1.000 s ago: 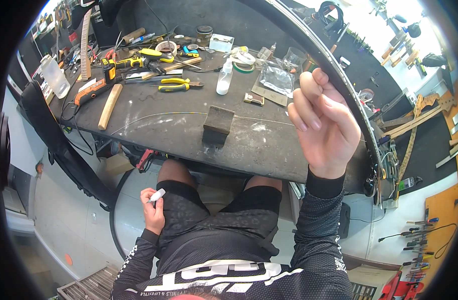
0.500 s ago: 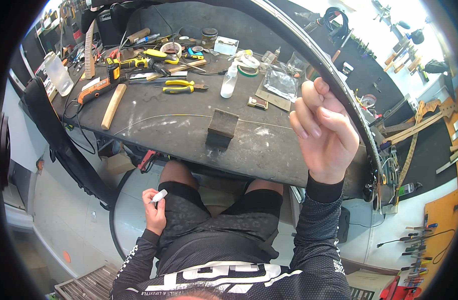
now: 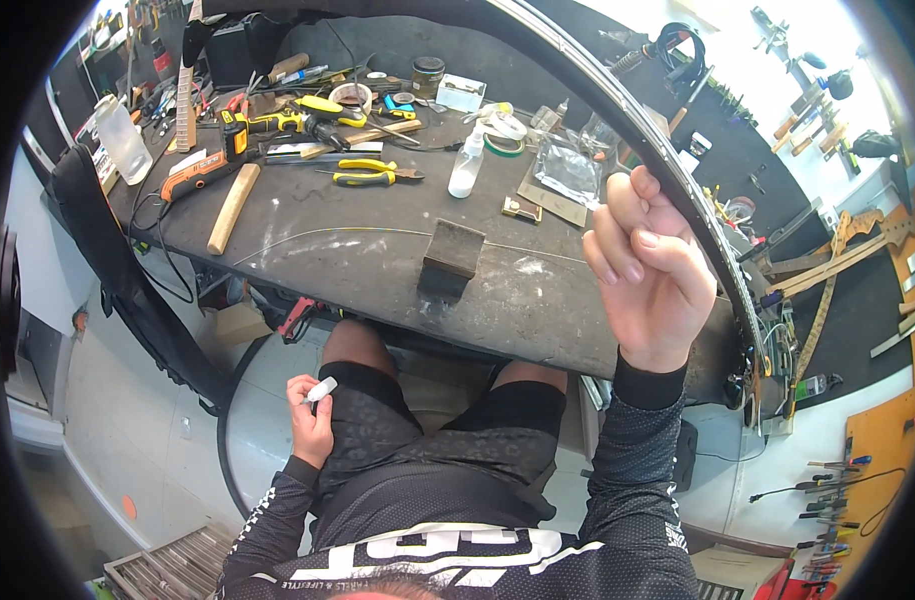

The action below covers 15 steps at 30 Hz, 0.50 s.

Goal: The person applies glue to the nut of a bass guitar using a small bottle and then cuts a piece of guitar string with pliers.

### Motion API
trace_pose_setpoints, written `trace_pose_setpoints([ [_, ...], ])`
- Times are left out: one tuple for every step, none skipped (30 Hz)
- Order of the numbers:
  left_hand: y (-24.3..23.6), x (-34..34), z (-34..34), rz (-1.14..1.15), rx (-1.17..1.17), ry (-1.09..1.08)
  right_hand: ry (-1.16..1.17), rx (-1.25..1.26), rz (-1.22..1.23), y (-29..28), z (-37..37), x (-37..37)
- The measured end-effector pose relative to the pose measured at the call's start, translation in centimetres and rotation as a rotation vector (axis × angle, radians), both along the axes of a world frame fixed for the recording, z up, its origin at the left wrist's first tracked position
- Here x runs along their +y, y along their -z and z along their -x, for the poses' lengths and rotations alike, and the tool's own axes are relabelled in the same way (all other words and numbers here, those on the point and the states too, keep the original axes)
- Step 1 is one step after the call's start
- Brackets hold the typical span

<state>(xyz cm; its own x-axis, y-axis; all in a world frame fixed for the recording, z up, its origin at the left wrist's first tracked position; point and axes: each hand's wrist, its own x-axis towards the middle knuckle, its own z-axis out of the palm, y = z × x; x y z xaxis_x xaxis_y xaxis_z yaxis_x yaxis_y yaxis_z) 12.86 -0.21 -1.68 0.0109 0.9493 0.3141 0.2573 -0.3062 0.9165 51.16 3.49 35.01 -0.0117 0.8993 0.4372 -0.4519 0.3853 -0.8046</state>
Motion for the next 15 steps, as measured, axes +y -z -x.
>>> trace_pose_setpoints([
  [0.04,0.00,0.01,-0.003,0.003,-0.005,0.002,-0.005,0.004,-0.02,0.08,-0.02],
  [0.07,-0.01,0.02,-0.006,0.006,-0.010,0.003,-0.009,0.007,-0.02,0.11,-0.03],
  [0.10,-0.02,0.03,-0.005,0.006,-0.011,0.002,-0.009,0.008,0.12,-0.02,0.03],
  [0.09,0.01,0.01,-0.010,0.010,-0.011,-0.035,0.004,-0.007,0.37,-0.31,0.13],
  [0.08,0.03,0.00,-0.016,0.014,-0.011,-0.071,0.017,-0.022,0.52,-0.50,0.17],
  [0.07,0.06,-0.04,-0.015,0.014,-0.011,-0.071,0.017,-0.021,0.52,-0.53,0.14],
  [0.05,0.06,-0.06,-0.010,0.011,-0.008,-0.067,0.018,-0.020,0.53,-0.51,0.14],
  [0.03,0.06,-0.07,-0.005,0.009,-0.005,-0.062,0.020,-0.019,0.52,-0.48,0.13],
  [0.01,0.11,-0.07,-0.004,0.008,-0.007,-0.063,0.019,-0.019,0.49,-0.45,0.08],
  [0.09,0.14,-0.04,-0.007,0.011,-0.006,-0.059,0.027,-0.009,0.45,-0.40,0.05],
  [0.16,0.15,0.00,-0.010,0.013,-0.005,-0.054,0.035,0.001,0.40,-0.34,0.00],
  [0.23,0.15,0.05,-0.011,0.010,-0.009,-0.058,0.032,0.001,0.33,-0.28,-0.05],
  [0.24,0.21,0.00,-0.021,0.009,-0.009,-0.045,0.027,0.010,0.20,-0.26,-0.18],
  [0.25,0.26,-0.06,-0.033,0.008,-0.008,-0.031,0.021,0.019,0.06,-0.20,-0.30],
  [0.24,0.23,-0.09,-0.034,0.001,-0.009,-0.032,0.015,0.018,-0.05,-0.11,-0.40],
])
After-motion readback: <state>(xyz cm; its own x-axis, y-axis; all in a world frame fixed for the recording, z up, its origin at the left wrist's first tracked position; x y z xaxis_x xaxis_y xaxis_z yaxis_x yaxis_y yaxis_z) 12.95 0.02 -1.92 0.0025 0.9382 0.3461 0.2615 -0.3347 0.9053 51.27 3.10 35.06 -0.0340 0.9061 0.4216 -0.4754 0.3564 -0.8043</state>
